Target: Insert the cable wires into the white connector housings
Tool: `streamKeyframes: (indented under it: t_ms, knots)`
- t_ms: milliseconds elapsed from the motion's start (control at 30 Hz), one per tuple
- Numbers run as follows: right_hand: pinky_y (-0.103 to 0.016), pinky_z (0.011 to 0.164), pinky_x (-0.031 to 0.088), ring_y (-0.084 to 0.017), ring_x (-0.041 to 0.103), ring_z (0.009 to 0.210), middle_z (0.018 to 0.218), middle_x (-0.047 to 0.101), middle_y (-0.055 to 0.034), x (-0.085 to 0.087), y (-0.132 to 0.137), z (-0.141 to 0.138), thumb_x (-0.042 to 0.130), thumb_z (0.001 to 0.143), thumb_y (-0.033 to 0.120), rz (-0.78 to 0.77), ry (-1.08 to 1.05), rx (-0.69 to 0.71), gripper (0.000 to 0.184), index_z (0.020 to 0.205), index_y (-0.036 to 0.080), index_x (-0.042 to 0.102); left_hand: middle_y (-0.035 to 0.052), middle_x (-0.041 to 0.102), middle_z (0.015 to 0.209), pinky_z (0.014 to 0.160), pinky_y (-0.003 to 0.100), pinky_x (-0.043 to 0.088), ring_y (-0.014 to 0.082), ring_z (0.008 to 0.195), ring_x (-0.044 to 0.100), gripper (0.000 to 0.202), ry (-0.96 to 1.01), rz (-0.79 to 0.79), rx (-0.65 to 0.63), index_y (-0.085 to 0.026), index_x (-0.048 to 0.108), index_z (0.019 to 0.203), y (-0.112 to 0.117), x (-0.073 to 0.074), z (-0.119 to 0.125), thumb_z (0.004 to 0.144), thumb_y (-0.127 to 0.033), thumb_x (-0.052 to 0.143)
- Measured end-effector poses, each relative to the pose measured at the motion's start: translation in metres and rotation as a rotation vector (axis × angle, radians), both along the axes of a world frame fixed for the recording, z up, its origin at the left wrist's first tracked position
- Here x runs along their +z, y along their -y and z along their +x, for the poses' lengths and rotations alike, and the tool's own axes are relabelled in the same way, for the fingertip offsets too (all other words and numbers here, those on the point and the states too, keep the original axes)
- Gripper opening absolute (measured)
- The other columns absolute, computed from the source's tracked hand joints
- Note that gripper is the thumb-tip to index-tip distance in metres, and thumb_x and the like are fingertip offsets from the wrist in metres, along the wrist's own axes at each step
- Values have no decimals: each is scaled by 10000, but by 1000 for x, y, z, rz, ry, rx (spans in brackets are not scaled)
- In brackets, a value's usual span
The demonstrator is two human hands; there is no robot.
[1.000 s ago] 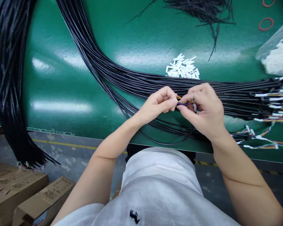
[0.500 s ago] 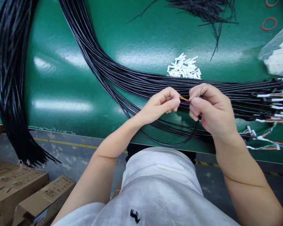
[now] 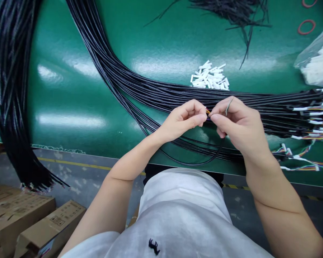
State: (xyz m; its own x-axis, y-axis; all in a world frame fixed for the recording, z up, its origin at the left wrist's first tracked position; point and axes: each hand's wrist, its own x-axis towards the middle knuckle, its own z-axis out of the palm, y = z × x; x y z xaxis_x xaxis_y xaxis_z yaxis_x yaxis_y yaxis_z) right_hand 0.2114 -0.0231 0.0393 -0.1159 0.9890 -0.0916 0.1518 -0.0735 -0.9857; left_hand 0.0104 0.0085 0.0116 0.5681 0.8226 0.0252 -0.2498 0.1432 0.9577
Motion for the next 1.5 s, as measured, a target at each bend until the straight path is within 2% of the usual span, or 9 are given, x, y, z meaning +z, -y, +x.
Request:
streamKeyframes:
  t_ms: [167, 467, 600, 733, 833, 933, 1133, 1333, 1500]
  knots:
    - [-335, 636, 466, -181, 584, 761, 798, 578, -20, 1, 0, -1, 704, 872, 135, 273, 285, 47, 173, 745, 248, 678, -3, 622, 859, 796, 254, 515, 90, 820, 576, 365, -30, 109, 30, -191, 656, 854, 1, -7, 3, 908, -518, 808]
    - [-339, 591, 465, -159, 558, 702, 968, 659, -51, -10, 0, 0, 715, 870, 210, 394, 355, 103, 71, 815, 251, 732, -11, 599, 931, 772, 233, 494, 68, 796, 548, 398, -41, 56, 111, -199, 624, 871, 2, -13, 3, 910, -557, 793]
    - [-369, 646, 507, -203, 627, 795, 970, 690, -60, -9, -1, 2, 733, 917, 255, 362, 330, 123, 107, 810, 265, 741, 16, 637, 971, 781, 262, 517, 103, 864, 609, 386, -119, 107, 152, -214, 667, 920, 2, -13, 0, 978, -595, 686]
    - [-386, 683, 521, -214, 653, 827, 964, 695, -57, -7, -2, 3, 750, 934, 267, 321, 275, 147, 166, 771, 264, 723, 43, 667, 1052, 911, 351, 541, 165, 1029, 644, 335, -244, 438, 288, -282, 770, 1111, -1, -15, -3, 1048, -552, 581]
    - [-394, 706, 517, -223, 659, 855, 961, 690, -52, -8, -1, 2, 743, 922, 222, 336, 279, 163, 191, 742, 262, 693, 40, 651, 1014, 950, 404, 533, 180, 1024, 636, 327, -313, 582, 243, -317, 801, 1065, -5, -14, -4, 1042, -561, 585]
    - [-374, 681, 486, -205, 639, 828, 960, 676, -45, -9, -1, 1, 739, 915, 213, 351, 267, 177, 178, 752, 255, 682, 39, 648, 979, 953, 426, 524, 183, 982, 631, 362, -352, 586, 153, -316, 806, 975, -7, -10, -6, 1025, -603, 592]
    - [-352, 649, 452, -194, 623, 809, 937, 673, -46, -10, -1, 1, 774, 932, 329, 318, 231, 172, 266, 715, 239, 649, 32, 677, 985, 983, 423, 510, 186, 983, 642, 318, -301, 622, 139, -307, 789, 985, -8, -6, -9, 985, -599, 666]
    - [-335, 623, 440, -187, 603, 790, 923, 662, -41, -7, 0, 0, 803, 917, 330, 312, 177, 101, 134, 808, 268, 756, 47, 682, 1024, 839, 353, 508, 176, 981, 639, 200, -258, 678, 271, -256, 708, 991, -2, -14, -4, 1011, -445, 646]
    - [-333, 645, 448, -181, 604, 803, 913, 639, -32, -8, 0, 0, 779, 928, 244, 304, 170, -8, 78, 857, 273, 790, 68, 635, 1051, 954, 437, 519, 214, 1046, 613, 320, -383, 664, 302, -259, 735, 916, -1, -14, -3, 996, -551, 629]
